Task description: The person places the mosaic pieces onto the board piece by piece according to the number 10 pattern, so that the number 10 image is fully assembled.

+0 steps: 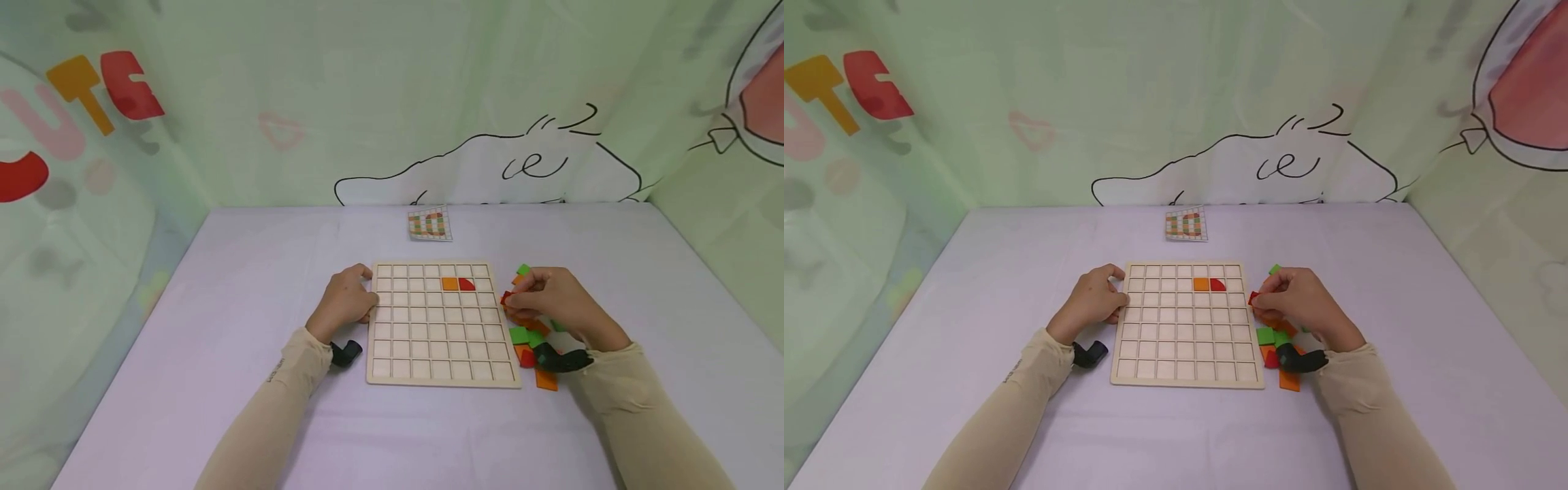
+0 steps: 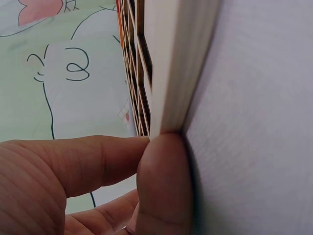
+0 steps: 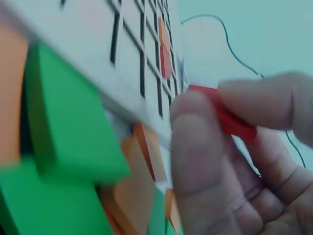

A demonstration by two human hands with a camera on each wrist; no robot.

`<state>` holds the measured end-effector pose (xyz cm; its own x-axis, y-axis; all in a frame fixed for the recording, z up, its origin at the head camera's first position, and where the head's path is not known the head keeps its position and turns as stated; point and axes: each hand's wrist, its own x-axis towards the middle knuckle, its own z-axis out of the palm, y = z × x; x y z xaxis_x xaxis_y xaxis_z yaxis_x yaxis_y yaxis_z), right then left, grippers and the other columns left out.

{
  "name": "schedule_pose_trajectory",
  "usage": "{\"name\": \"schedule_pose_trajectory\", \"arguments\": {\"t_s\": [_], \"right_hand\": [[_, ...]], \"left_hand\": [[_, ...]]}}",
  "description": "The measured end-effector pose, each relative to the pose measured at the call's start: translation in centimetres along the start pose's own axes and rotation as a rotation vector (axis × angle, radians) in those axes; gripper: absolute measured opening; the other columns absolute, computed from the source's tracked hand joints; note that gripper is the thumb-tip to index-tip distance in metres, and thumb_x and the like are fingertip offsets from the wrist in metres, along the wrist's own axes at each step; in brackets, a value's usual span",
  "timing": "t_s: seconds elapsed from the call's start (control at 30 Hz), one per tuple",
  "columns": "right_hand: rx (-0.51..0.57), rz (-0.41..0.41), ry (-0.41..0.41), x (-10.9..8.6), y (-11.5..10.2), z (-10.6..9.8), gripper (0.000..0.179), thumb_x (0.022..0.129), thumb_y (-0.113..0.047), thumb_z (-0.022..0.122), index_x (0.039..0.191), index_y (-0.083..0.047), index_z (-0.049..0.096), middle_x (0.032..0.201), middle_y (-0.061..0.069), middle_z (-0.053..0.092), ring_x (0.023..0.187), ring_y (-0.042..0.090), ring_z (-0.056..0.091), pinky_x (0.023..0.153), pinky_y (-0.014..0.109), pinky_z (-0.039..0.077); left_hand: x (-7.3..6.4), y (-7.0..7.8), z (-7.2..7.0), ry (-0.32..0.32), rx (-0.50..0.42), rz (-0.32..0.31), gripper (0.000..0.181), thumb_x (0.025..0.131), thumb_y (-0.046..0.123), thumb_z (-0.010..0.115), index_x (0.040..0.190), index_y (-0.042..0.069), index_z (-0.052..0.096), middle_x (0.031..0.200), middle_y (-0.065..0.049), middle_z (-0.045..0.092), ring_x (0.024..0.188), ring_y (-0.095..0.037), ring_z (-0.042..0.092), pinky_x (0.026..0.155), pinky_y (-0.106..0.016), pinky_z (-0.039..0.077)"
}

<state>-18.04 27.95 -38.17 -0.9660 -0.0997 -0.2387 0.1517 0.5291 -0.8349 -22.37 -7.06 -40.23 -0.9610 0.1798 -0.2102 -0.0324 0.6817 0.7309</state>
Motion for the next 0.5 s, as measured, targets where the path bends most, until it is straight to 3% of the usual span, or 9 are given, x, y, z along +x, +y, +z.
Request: {"name": "schedule_pose_trajectory", "arguments": {"t_s": [0.2,0.5], "right_hand": [[0.120,0.029,-0.071,0.4,-0.9,0.9,0.040,0.102,-0.011,0.066,0.135,0.010,0.060,0.112,0.016,0.072,0.087,0.018,0.076,0.080,0.029,0.063],[0.118,0.065,-0.065,1.9,-3.3,2.8,0.028,0.097,-0.019,0.074,0.116,0.002,0.072,0.094,-0.003,0.074,0.075,0.016,0.064,0.070,0.027,0.057]], "left_hand": [[0.2,-0.1,0.0,0.000,-0.004,-0.001,0.047,0.091,0.002,0.063,0.138,-0.001,0.056,0.058,-0.006,0.064,0.047,-0.015,0.063,0.051,-0.024,0.047],[0.4,-0.1,0.1,0.000,0.002,-0.025,0.047,0.091,0.001,0.063,0.137,0.001,0.056,0.058,-0.006,0.065,0.046,-0.014,0.063,0.050,-0.023,0.047]]}}
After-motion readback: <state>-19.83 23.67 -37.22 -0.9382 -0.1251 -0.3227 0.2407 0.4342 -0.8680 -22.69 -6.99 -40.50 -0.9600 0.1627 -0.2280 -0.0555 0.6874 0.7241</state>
